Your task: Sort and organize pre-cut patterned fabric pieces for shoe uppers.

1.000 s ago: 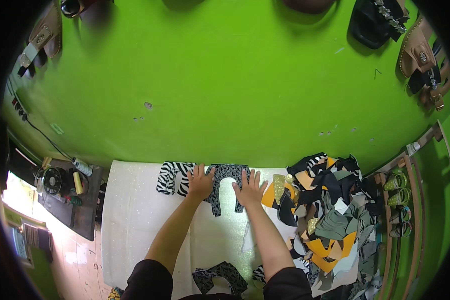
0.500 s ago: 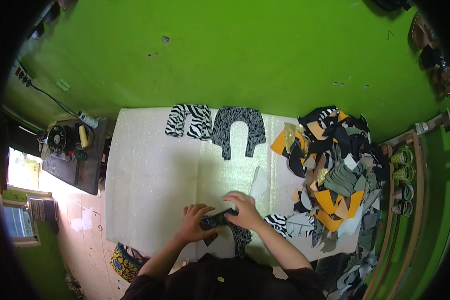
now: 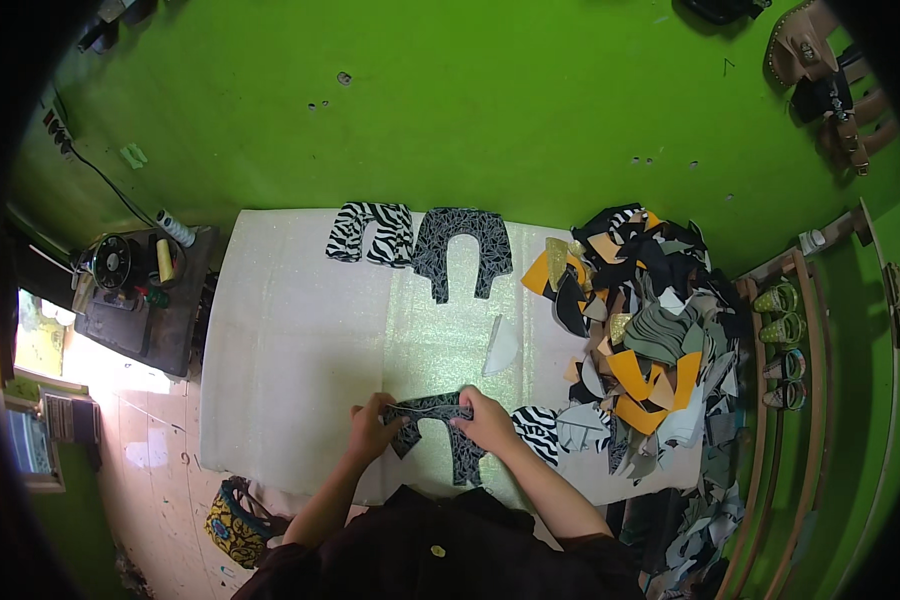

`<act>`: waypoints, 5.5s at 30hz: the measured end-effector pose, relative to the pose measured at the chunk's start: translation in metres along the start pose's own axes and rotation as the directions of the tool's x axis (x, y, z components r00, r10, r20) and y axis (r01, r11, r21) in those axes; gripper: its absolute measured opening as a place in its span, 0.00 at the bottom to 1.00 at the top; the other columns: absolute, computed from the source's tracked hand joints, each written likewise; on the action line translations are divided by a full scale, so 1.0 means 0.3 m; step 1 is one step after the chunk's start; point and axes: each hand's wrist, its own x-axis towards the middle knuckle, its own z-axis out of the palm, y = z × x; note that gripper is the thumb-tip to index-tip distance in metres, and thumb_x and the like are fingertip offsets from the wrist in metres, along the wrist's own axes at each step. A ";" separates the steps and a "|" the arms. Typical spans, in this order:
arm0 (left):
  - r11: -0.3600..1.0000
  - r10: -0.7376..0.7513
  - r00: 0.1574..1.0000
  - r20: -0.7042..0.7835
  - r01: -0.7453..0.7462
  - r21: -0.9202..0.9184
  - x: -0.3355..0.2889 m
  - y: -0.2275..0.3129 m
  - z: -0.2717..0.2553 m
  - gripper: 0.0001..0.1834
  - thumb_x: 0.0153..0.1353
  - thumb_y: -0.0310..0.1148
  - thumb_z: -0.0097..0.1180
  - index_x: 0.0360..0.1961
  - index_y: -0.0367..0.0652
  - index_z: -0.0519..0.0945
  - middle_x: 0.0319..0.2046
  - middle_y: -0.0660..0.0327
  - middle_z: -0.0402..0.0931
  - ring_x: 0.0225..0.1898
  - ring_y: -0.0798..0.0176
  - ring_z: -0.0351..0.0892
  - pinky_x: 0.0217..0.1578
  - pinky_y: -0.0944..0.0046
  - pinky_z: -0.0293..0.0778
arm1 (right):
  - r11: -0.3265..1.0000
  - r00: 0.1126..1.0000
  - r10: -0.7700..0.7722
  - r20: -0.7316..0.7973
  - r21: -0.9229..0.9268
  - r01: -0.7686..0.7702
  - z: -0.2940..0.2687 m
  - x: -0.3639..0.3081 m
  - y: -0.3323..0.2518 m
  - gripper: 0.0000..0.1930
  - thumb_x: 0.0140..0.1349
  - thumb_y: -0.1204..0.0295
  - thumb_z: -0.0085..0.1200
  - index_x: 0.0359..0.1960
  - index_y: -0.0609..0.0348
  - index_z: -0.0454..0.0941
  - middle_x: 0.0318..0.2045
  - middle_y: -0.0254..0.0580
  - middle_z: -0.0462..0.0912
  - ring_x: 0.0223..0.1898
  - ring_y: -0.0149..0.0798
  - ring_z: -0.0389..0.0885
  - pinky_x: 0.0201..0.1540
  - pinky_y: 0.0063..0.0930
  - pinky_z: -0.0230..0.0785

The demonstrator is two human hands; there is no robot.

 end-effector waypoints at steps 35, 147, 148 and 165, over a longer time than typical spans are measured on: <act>0.044 0.054 0.922 0.383 0.381 -0.923 0.510 0.327 -0.046 0.19 0.56 0.44 0.36 0.33 0.40 0.73 0.21 0.58 0.73 0.11 0.66 0.62 0.09 0.68 0.57 | 0.306 0.986 0.086 -0.141 0.946 0.109 -0.264 0.234 -0.109 0.15 0.54 0.84 0.50 0.45 0.65 0.72 0.37 0.42 0.81 0.38 0.35 0.80 0.42 0.27 0.72; 0.558 0.771 0.615 0.165 -0.778 0.289 0.033 1.017 0.728 0.32 0.43 0.44 0.63 0.52 0.49 0.70 0.55 0.52 0.62 0.58 0.51 0.59 0.55 0.43 0.49 | 0.992 0.601 0.042 -0.798 0.104 0.068 -0.467 -0.709 0.648 0.38 0.41 0.67 0.66 0.56 0.64 0.64 0.57 0.64 0.59 0.54 0.57 0.67 0.54 0.39 0.64; 0.561 0.769 0.618 0.160 -0.774 0.294 0.030 1.019 0.738 0.32 0.43 0.44 0.63 0.52 0.49 0.70 0.55 0.52 0.62 0.58 0.51 0.59 0.55 0.43 0.49 | 0.992 0.605 0.038 -0.796 0.102 0.073 -0.476 -0.713 0.653 0.38 0.41 0.67 0.66 0.56 0.64 0.64 0.57 0.64 0.59 0.54 0.57 0.67 0.54 0.39 0.64; 0.707 0.687 0.554 0.470 -0.658 -0.258 0.126 0.996 0.800 0.33 0.38 0.31 0.55 0.53 0.53 0.75 0.58 0.54 0.62 0.61 0.51 0.57 0.61 0.59 0.48 | 0.756 0.739 -0.118 -0.663 0.423 0.500 -0.588 -0.610 0.618 0.22 0.58 0.66 0.44 0.53 0.60 0.62 0.63 0.54 0.57 0.66 0.46 0.52 0.66 0.36 0.39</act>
